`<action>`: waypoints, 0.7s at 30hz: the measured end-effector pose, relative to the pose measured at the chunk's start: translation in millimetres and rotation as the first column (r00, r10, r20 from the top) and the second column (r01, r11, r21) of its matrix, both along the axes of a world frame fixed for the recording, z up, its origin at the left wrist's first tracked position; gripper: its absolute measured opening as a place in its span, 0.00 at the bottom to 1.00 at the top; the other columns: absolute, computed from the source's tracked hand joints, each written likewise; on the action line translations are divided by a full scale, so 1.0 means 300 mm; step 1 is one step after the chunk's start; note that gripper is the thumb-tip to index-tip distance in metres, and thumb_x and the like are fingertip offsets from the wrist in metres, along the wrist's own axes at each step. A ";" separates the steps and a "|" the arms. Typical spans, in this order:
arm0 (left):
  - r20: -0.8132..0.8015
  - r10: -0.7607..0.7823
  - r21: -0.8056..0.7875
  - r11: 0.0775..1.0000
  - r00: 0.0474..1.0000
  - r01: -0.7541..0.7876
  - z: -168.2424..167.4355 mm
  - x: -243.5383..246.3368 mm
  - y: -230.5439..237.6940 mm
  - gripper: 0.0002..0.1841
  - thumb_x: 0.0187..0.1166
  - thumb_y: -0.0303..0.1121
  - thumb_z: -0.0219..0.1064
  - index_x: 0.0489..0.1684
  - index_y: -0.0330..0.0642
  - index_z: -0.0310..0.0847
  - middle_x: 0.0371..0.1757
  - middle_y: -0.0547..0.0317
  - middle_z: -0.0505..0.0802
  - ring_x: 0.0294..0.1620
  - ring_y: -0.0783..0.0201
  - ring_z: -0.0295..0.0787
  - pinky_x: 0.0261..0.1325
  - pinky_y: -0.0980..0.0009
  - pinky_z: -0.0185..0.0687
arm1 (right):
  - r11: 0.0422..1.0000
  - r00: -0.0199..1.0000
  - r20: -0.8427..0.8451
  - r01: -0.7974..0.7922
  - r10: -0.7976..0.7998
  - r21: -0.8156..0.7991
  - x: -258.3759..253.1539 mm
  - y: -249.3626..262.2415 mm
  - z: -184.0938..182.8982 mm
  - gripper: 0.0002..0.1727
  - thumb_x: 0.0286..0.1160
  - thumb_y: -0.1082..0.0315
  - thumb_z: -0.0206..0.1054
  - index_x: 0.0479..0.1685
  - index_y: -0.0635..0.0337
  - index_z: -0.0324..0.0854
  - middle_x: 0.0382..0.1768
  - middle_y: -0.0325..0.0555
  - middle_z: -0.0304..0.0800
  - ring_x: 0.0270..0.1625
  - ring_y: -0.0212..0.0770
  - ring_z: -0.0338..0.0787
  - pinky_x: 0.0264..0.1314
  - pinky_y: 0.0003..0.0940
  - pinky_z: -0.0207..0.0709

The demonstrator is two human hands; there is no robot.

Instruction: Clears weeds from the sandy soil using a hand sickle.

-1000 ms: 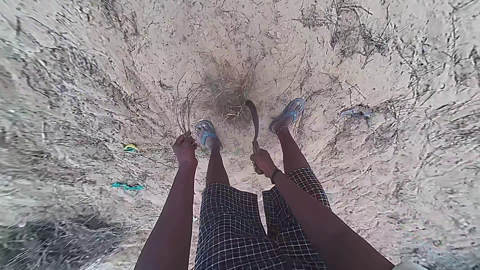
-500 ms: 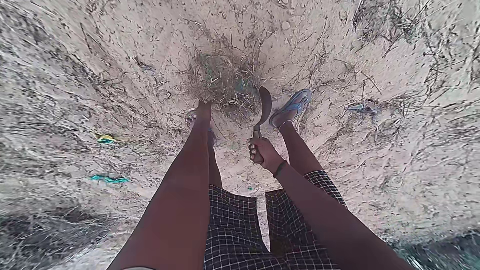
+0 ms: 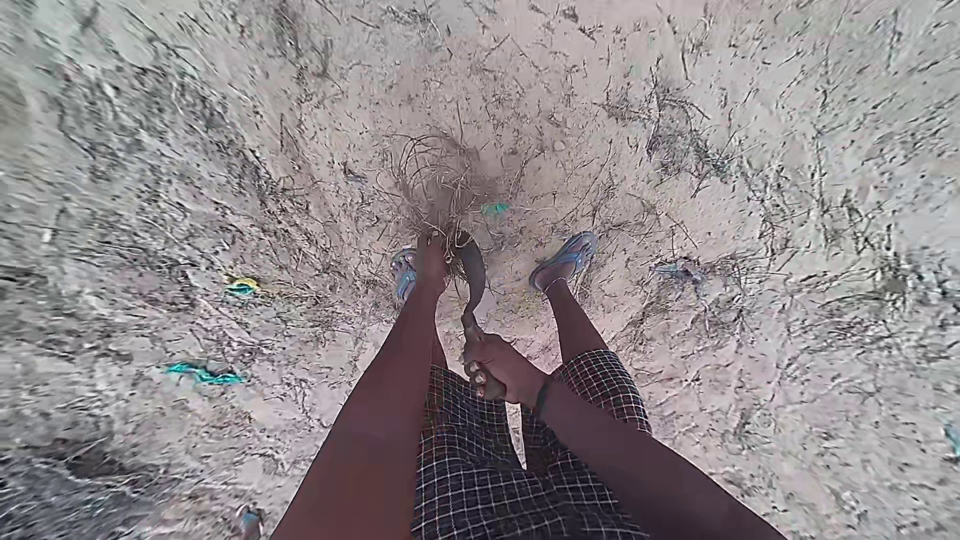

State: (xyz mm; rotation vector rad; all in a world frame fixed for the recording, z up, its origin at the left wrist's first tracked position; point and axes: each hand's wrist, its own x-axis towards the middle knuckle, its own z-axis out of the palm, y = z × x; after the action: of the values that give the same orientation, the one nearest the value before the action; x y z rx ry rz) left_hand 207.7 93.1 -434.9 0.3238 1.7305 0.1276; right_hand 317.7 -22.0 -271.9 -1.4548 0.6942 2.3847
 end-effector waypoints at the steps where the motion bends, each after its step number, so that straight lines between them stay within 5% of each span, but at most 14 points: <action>1: -0.014 0.023 0.038 0.999 1.000 -0.023 0.060 -0.027 0.026 0.28 0.93 0.48 0.53 0.90 0.52 0.61 0.78 0.38 0.79 0.72 0.42 0.79 0.65 0.40 0.77 | 1.000 1.000 -0.019 -0.013 0.014 0.025 -0.014 0.019 0.055 0.05 0.77 0.73 0.61 0.43 0.54 0.69 0.17 0.36 0.71 0.13 0.31 0.74 0.15 0.26 0.75; 6: -0.084 0.106 0.181 0.979 0.991 -0.090 0.440 -0.201 0.172 0.26 0.94 0.46 0.52 0.87 0.47 0.64 0.71 0.37 0.82 0.68 0.45 0.82 0.63 0.41 0.79 | 0.989 0.992 -0.086 -0.083 0.094 0.126 -0.127 0.127 0.345 0.05 0.78 0.71 0.61 0.43 0.52 0.69 0.17 0.34 0.71 0.14 0.30 0.74 0.16 0.26 0.75; 12: -0.109 0.226 0.316 0.931 0.968 -0.182 0.852 -0.477 0.308 0.30 0.92 0.49 0.54 0.90 0.50 0.60 0.78 0.38 0.79 0.72 0.41 0.80 0.63 0.36 0.80 | 0.942 0.968 -0.107 -0.188 0.225 0.277 -0.298 0.268 0.688 0.04 0.78 0.71 0.61 0.40 0.52 0.70 0.17 0.34 0.72 0.13 0.29 0.74 0.15 0.24 0.74; 15: -0.062 0.245 0.384 0.901 0.967 -0.204 1.033 -0.598 0.360 0.31 0.91 0.50 0.56 0.91 0.49 0.58 0.82 0.38 0.75 0.77 0.40 0.77 0.66 0.34 0.78 | 0.908 0.957 -0.121 -0.204 0.264 0.367 -0.359 0.321 0.822 0.04 0.80 0.71 0.58 0.37 0.52 0.71 0.16 0.35 0.72 0.13 0.29 0.74 0.14 0.23 0.73; 18: -0.034 0.215 0.413 0.892 0.976 -0.183 1.192 -0.689 0.394 0.30 0.91 0.52 0.57 0.88 0.47 0.62 0.73 0.34 0.81 0.68 0.38 0.84 0.60 0.37 0.83 | 0.881 0.950 -0.146 -0.191 0.278 0.433 -0.393 0.350 0.934 0.06 0.80 0.70 0.56 0.34 0.52 0.73 0.14 0.34 0.73 0.12 0.27 0.74 0.13 0.22 0.73; 21: 0.013 0.153 0.431 0.891 0.988 -0.143 1.304 -0.756 0.391 0.31 0.91 0.53 0.56 0.89 0.50 0.61 0.74 0.33 0.81 0.69 0.36 0.83 0.61 0.34 0.83 | 0.859 0.950 -0.127 -0.194 0.285 0.473 -0.418 0.355 1.050 0.04 0.78 0.70 0.57 0.36 0.52 0.75 0.14 0.32 0.72 0.12 0.26 0.74 0.14 0.20 0.73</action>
State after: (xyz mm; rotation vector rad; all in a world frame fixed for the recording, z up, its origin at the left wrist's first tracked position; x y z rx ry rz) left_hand -19.2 210.4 -43.6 0.5176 1.7378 0.6282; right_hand 192.3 84.6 43.1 -1.1721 -0.0370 2.6590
